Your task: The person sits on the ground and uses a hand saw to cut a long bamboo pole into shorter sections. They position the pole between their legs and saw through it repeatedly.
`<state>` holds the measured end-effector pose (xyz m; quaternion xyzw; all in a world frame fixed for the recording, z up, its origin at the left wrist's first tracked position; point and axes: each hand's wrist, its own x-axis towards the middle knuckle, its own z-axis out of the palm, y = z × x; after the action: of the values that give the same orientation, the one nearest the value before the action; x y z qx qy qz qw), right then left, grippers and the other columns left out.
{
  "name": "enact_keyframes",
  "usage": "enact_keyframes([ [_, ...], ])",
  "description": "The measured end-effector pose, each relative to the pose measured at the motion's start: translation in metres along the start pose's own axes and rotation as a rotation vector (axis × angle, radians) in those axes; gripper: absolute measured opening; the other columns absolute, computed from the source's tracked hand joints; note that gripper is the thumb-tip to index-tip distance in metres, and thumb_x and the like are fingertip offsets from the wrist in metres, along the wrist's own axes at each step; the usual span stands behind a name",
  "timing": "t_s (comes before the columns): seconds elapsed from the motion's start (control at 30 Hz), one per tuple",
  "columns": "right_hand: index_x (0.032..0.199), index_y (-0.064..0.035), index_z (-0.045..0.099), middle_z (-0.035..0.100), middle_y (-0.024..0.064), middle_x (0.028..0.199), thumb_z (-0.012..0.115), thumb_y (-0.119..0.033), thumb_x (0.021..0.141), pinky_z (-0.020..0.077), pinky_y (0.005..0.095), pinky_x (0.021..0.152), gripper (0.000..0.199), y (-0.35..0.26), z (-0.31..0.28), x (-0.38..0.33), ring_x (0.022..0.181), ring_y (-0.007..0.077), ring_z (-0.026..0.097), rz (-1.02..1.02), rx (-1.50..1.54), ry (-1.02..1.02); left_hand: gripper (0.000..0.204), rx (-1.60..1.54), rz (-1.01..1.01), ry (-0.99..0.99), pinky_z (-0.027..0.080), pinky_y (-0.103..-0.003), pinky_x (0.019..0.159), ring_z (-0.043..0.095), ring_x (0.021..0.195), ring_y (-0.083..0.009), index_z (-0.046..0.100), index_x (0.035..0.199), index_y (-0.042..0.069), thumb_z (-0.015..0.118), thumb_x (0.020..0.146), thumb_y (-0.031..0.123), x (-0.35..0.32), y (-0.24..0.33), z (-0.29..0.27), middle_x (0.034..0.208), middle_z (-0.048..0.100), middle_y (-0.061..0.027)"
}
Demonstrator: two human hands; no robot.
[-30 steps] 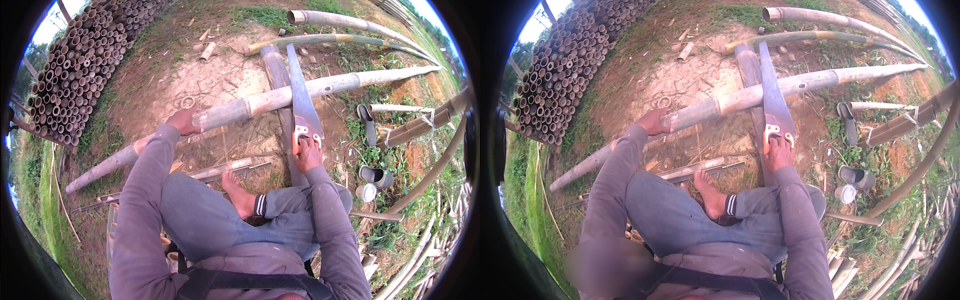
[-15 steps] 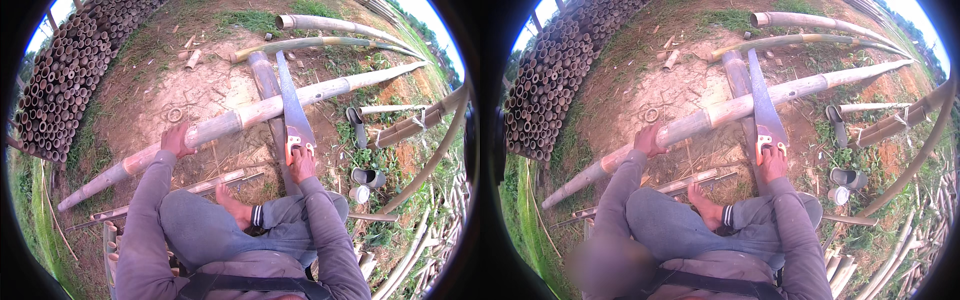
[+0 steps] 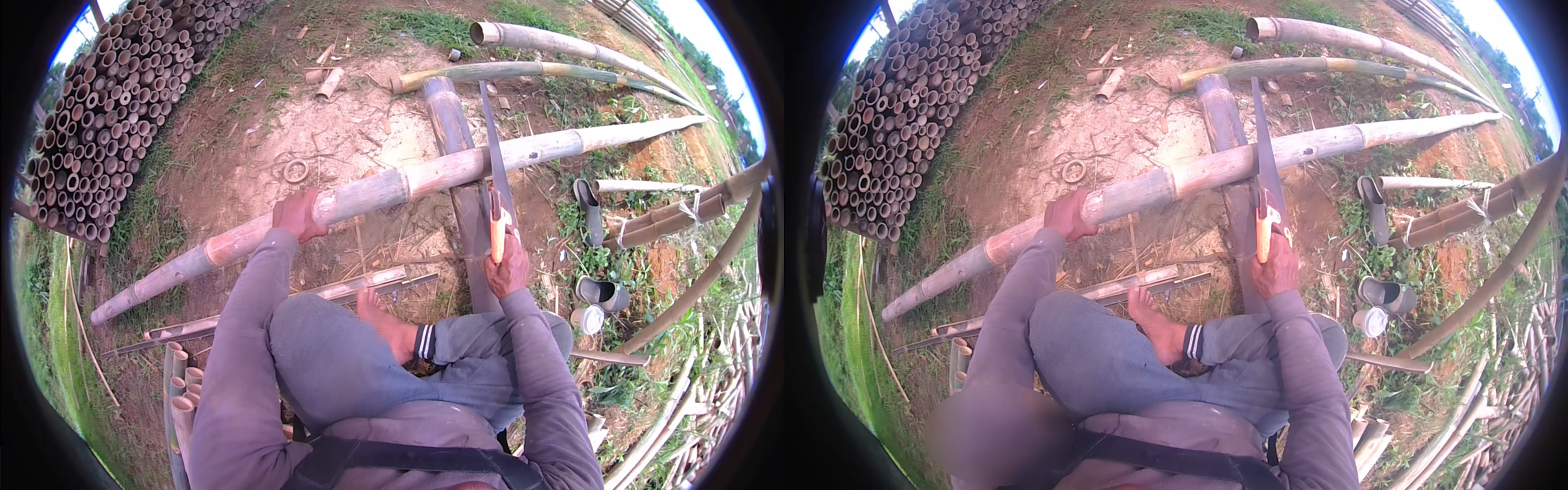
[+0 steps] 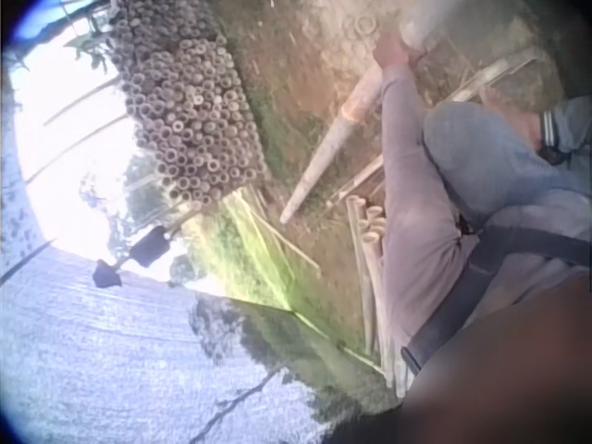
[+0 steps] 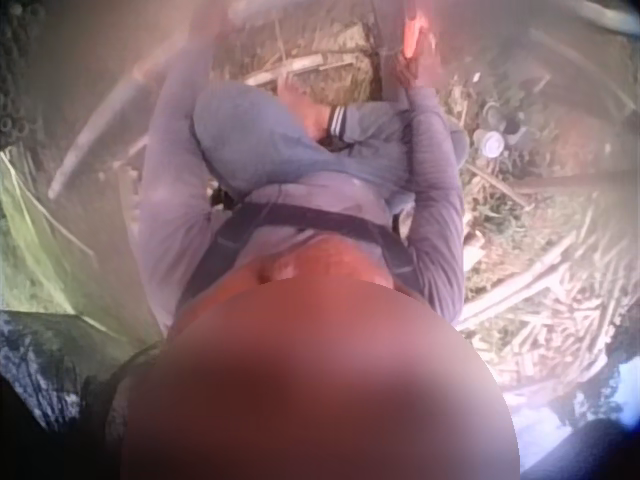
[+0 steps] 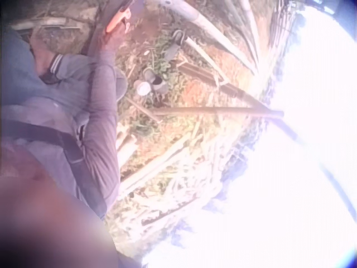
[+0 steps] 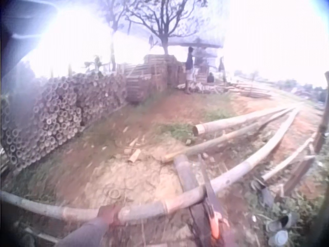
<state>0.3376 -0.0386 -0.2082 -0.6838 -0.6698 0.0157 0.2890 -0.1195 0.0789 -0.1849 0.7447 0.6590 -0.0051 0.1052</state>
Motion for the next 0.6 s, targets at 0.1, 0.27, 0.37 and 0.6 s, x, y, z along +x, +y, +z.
enact_keyframes([
  [0.1, 0.111, -0.003, 0.065, 0.068, 0.015, 0.094, 0.078, -0.021, 0.094, 0.0541, 0.0427, 0.068, 0.028, -0.016, -0.021, 0.002, 0.077, 0.033, 0.069, 0.062, 0.2, 0.261, 0.089, -0.029, -0.004, -0.002, 0.051, -0.047, 0.1, 0.064, 0.12, -0.0364, 0.056, 0.137, 0.015, 0.093, 0.064, 0.049, 0.0, -0.001, 0.001, 0.123, 0.067, -0.017],
  [0.27, 0.116, 0.0019, 0.065, 0.069, 0.0093, 0.103, 0.078, -0.017, 0.096, 0.0542, 0.0345, 0.082, 0.03, -0.057, -0.036, -0.021, 0.093, 0.0181, 0.067, 0.289, 0.675, 0.235, 0.089, -0.008, -0.031, -0.019, 0.05, -0.047, 0.101, 0.064, 0.119, -0.0364, 0.055, 0.139, 0.014, 0.093, 0.063, 0.044, 0.001, 0.001, -0.001, 0.124, 0.068, -0.0165],
  [0.37, 0.128, 0.0041, 0.064, 0.07, 0.0147, 0.119, 0.078, -0.016, 0.095, 0.0533, 0.0341, 0.095, 0.041, -0.076, -0.029, -0.035, 0.11, 0.022, 0.067, 0.223, 0.735, 0.229, 0.092, -0.015, -0.03, -0.034, 0.049, -0.047, 0.101, 0.065, 0.118, -0.0366, 0.055, 0.142, 0.013, 0.092, 0.063, 0.041, 0.001, 0.001, -0.001, 0.123, 0.069, -0.0169],
  [0.6, 0.139, 0.0059, 0.059, 0.065, 0.0145, 0.132, 0.076, -0.016, 0.098, 0.0607, 0.029, 0.088, 0.05, -0.081, -0.012, -0.043, 0.115, 0.0196, 0.068, 0.05, 0.724, 0.143, 0.088, -0.003, -0.035, 0.002, 0.05, -0.047, 0.101, 0.064, 0.118, -0.0369, 0.056, 0.14, 0.015, 0.091, 0.063, 0.041, 0.001, 0.0, 0.002, 0.123, 0.068, -0.0174],
])
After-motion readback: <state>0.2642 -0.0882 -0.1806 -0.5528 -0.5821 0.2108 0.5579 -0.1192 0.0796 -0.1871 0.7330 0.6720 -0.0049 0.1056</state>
